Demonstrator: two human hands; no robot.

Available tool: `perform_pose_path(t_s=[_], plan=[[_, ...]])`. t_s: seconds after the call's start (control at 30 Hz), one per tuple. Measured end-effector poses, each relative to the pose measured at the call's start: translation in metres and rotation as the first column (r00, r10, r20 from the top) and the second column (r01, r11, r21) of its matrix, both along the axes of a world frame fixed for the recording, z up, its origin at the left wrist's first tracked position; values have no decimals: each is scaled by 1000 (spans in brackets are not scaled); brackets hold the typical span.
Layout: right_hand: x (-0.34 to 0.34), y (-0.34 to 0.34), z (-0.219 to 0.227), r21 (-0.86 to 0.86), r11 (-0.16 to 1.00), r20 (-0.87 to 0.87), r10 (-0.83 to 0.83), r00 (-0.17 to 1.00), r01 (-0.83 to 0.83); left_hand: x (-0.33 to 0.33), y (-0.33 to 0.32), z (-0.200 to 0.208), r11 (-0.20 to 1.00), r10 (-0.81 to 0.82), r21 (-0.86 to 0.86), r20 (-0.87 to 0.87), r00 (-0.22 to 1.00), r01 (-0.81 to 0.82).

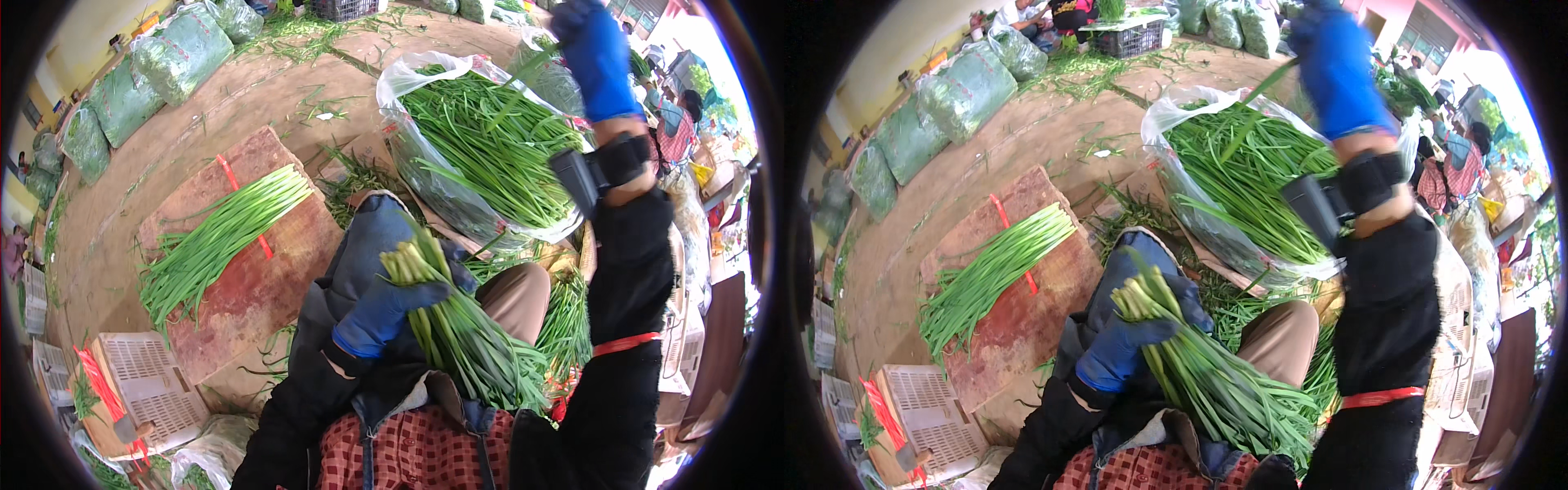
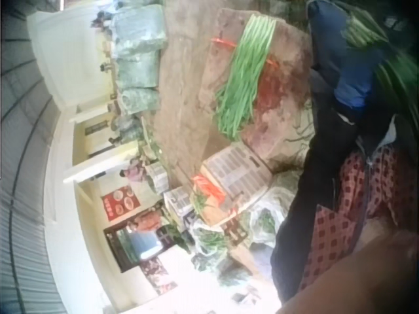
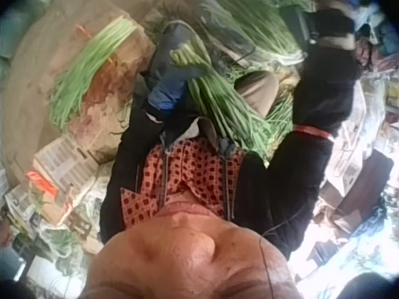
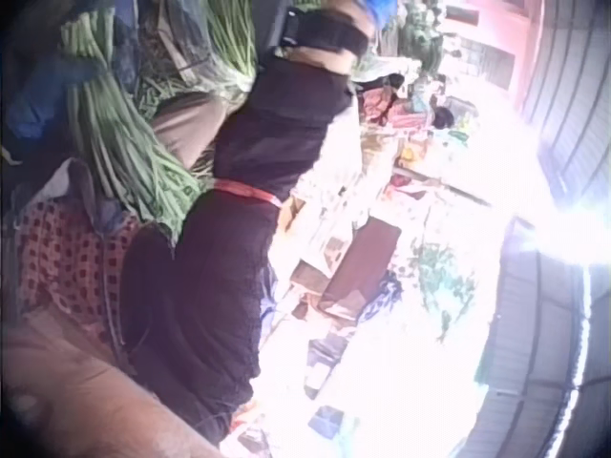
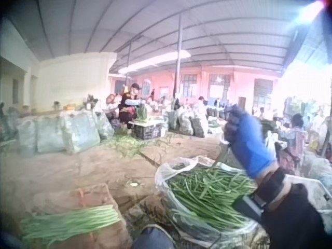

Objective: Sorting, bundle-aligning, and trimming the ends of green chives in an agricultural processing area.

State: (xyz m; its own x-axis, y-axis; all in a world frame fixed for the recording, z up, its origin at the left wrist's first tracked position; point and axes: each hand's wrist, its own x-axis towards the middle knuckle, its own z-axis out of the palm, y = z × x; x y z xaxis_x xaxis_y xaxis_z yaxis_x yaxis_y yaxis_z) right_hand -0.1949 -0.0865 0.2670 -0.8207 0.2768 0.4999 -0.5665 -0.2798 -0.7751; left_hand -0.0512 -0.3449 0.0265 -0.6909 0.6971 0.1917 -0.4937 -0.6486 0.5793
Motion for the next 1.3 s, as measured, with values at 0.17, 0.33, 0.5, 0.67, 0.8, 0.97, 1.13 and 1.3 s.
perform_pose_path(t_s=[0.17,0.33,0.5,0.67,0.8,0.97,1.13,1.3], plan=[[52,23,-57,876,478,80,-16,997,-62,-25,-28,-17,995,32,89,219,975,-53],[146,-55,-143,287,540,829,274,487,-791,-11,-29,36,980,186,6,340,922,-200],[185,-113,-185,380,599,673,343,655,-705,-24,-16,44,970,237,-126,305,922,-208],[183,-122,-214,86,837,596,391,701,-541,-36,3,52,904,335,-309,82,939,-295],[167,-108,-191,-108,858,583,464,667,-502,-43,2,55,890,340,-287,-102,935,-355],[130,-102,-142,-155,887,533,446,719,-435,-10,-13,59,801,143,-460,-476,868,-384],[104,-129,-144,-263,917,426,391,816,-301,-4,-6,68,738,10,-621,-381,924,-264],[93,-131,-144,-319,824,376,564,736,-468,-20,-14,81,679,163,-721,-36,986,-139]])
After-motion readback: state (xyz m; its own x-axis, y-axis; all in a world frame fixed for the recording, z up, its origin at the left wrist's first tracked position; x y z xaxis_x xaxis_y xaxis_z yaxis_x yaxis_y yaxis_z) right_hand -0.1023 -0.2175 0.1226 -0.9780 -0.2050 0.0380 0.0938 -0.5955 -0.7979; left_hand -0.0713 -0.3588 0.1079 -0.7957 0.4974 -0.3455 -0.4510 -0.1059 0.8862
